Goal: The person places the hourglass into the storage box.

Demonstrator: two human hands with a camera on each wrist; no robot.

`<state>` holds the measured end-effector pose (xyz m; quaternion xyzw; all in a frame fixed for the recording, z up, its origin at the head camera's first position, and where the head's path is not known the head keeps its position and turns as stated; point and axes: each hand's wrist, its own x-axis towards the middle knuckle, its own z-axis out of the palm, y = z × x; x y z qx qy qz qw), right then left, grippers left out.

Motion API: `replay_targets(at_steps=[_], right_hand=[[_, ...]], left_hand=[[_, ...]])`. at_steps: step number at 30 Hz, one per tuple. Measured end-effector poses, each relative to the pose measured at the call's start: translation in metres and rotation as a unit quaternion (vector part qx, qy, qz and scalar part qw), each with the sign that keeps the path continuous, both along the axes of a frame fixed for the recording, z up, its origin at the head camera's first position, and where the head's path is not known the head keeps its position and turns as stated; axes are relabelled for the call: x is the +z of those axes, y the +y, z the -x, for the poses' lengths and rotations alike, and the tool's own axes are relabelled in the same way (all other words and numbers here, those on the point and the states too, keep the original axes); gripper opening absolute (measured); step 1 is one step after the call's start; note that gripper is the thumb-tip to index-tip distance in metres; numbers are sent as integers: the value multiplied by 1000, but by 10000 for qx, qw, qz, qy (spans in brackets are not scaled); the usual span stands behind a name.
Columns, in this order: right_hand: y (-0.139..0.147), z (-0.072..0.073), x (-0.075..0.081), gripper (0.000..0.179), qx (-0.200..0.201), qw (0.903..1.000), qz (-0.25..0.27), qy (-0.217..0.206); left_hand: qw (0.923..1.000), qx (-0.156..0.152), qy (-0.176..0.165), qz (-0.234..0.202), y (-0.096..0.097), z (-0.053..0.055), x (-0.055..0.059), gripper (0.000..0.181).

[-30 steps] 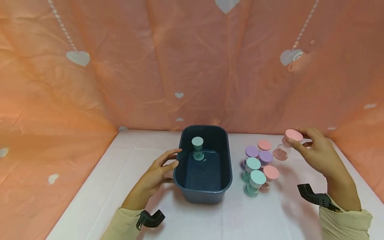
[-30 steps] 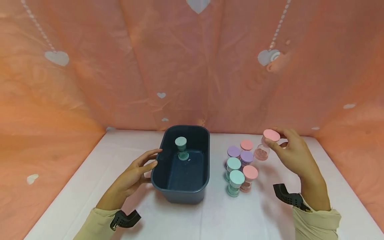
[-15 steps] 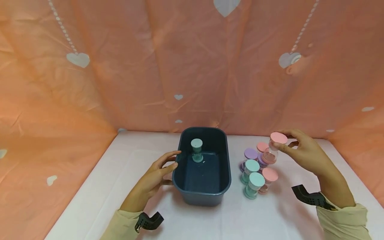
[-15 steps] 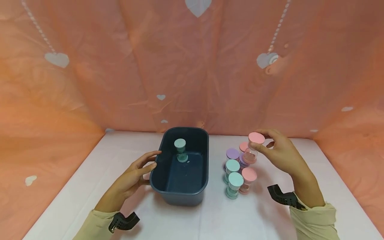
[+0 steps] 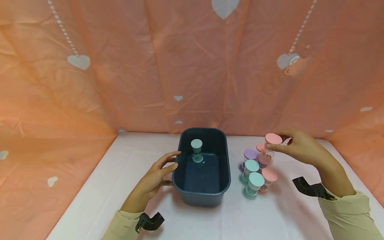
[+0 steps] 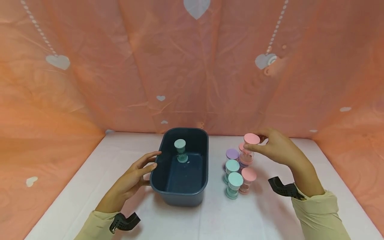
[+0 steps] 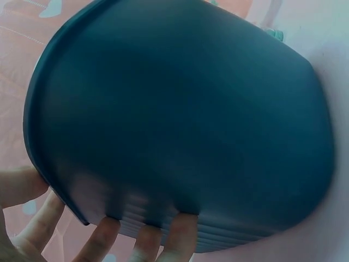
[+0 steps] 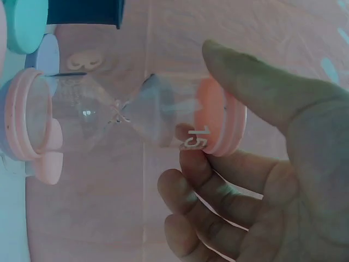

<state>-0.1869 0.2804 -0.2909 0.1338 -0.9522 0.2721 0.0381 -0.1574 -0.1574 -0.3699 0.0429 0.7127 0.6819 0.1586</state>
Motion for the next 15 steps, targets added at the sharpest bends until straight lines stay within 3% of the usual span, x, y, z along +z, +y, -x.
replay_targets(at_steps=[8, 15], right_hand=[[-12, 11, 19, 61, 155, 9993, -312, -164], [-25, 17, 35, 63, 154, 9993, -347, 60]], left_hand=[[10000, 19, 35, -37, 2, 1, 0, 50], [10000, 62, -20, -41, 1, -1, 1, 50]])
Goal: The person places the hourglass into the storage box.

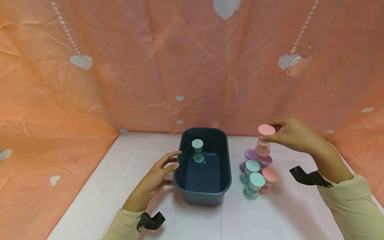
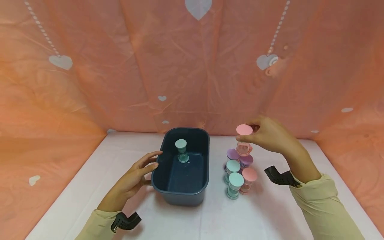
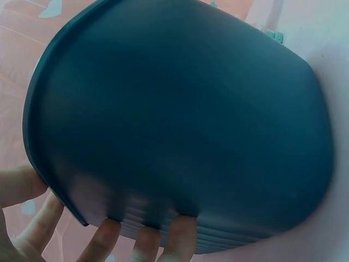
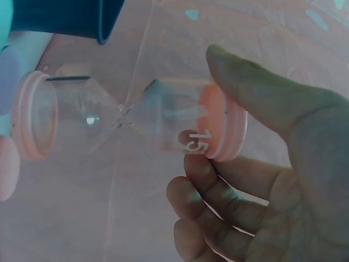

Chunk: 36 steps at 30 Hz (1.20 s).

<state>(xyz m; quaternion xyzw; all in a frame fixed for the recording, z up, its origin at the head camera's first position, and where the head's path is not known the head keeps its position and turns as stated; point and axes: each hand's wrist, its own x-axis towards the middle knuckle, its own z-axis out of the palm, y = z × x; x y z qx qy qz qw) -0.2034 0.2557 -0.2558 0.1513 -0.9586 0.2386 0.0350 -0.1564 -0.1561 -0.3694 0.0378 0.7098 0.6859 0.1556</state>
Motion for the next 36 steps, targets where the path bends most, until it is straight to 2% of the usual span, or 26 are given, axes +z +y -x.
replay_targets(at_steps=[5, 14, 19, 29, 36], right_hand=[[-13, 2, 12, 57, 49, 9996, -98, 250], [-35, 4, 25, 57, 58, 9999, 59, 113], [-49, 8, 29, 53, 148, 9997, -55, 184], [-71, 14, 34, 44, 576, 9980, -33, 260], [-83, 17, 39, 46, 577, 9981, -93, 183]], left_hand=[[10000, 3, -19, 32, 0, 1, -2, 51], [10000, -17, -44, 25, 0, 2, -3, 50], [10000, 11, -39, 37, -1, 2, -2, 50], [10000, 28, -50, 20, -1, 2, -2, 49], [10000, 31, -51, 54, -1, 3, -1, 49]])
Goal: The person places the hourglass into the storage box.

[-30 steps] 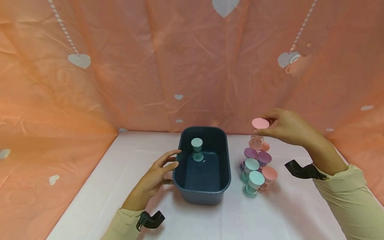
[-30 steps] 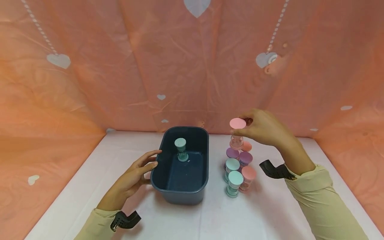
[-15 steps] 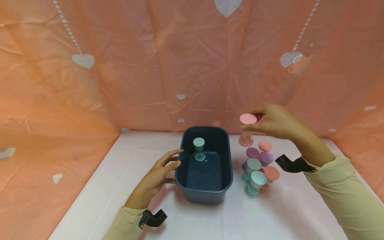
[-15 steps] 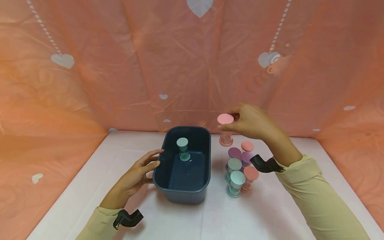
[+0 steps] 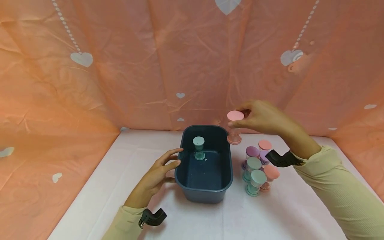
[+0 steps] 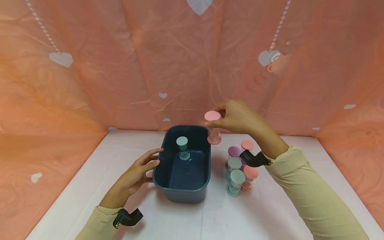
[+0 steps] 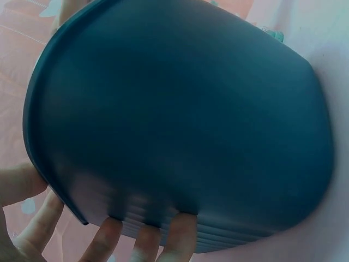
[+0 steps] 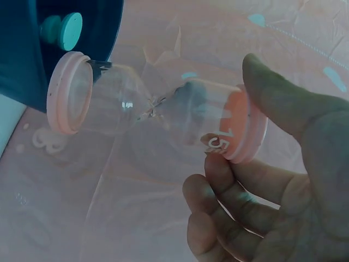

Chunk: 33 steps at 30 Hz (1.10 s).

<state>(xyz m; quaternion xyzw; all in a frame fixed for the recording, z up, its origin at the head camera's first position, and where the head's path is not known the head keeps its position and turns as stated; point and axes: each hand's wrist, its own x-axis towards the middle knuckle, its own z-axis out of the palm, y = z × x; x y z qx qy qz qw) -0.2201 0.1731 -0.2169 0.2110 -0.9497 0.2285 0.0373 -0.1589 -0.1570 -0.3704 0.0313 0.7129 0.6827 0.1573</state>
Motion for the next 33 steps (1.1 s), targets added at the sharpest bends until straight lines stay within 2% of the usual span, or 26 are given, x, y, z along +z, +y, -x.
replay_targets(at_steps=[4, 14, 23, 33], right_hand=[[-8, 1, 1, 49, 17, 9998, 47, -170], [-26, 11, -6, 43, 390, 9990, 91, -190], [-34, 21, -19, 41, 720, 9974, 2, -53], [-46, 29, -38, 35, 689, 9972, -46, -286]], left_hand=[[10000, -6, 0, 12, 0, 0, 0, 50], [10000, 5, -9, -12, 0, 0, 0, 49], [10000, -1, 13, -30, 0, 0, -1, 49], [10000, -9, 10, 5, 0, 0, 0, 49]])
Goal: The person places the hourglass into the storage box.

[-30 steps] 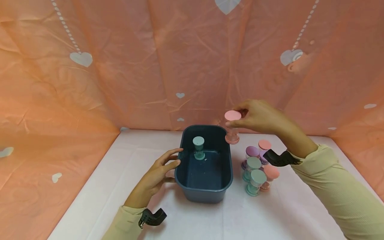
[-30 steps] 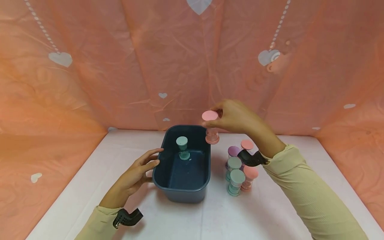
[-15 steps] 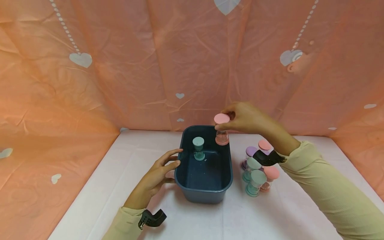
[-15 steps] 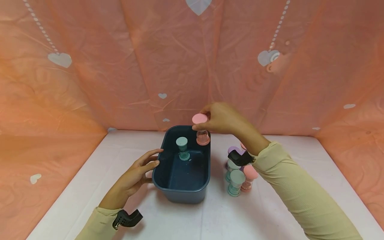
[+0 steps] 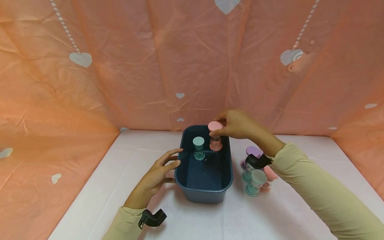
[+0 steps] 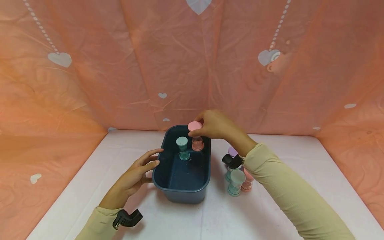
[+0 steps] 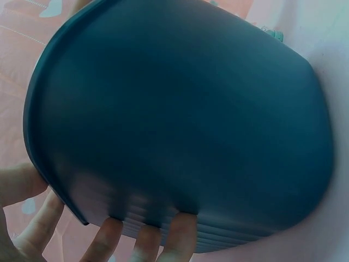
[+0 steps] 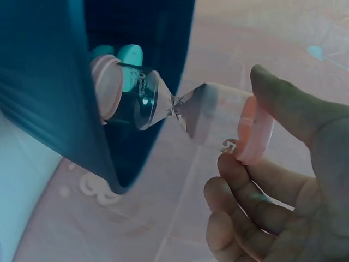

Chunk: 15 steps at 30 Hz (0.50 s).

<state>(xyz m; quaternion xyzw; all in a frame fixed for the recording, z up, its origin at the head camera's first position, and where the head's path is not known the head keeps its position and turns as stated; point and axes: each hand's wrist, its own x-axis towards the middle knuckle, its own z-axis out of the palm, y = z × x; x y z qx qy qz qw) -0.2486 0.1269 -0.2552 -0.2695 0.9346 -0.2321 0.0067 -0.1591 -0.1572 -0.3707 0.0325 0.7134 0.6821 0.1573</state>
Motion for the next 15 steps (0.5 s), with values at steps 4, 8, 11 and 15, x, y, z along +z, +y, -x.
replay_targets(at_steps=[4, 8, 11, 15], right_hand=[[-5, 4, -9, 33, 100, 9999, -31, 37], [-7, 8, -20, 33, 288, 9994, -139, 146], [-9, 12, -28, 34, 425, 9984, -301, 229], [-11, 15, -37, 40, 525, 9972, -487, 224]], left_hand=[[10000, 2, 1, -3, -1, 0, 0, 49], [10000, 8, -25, -25, 0, 0, 0, 49], [10000, 20, -48, -28, 0, 0, 1, 49], [10000, 37, -45, -16, 0, 0, 1, 49]])
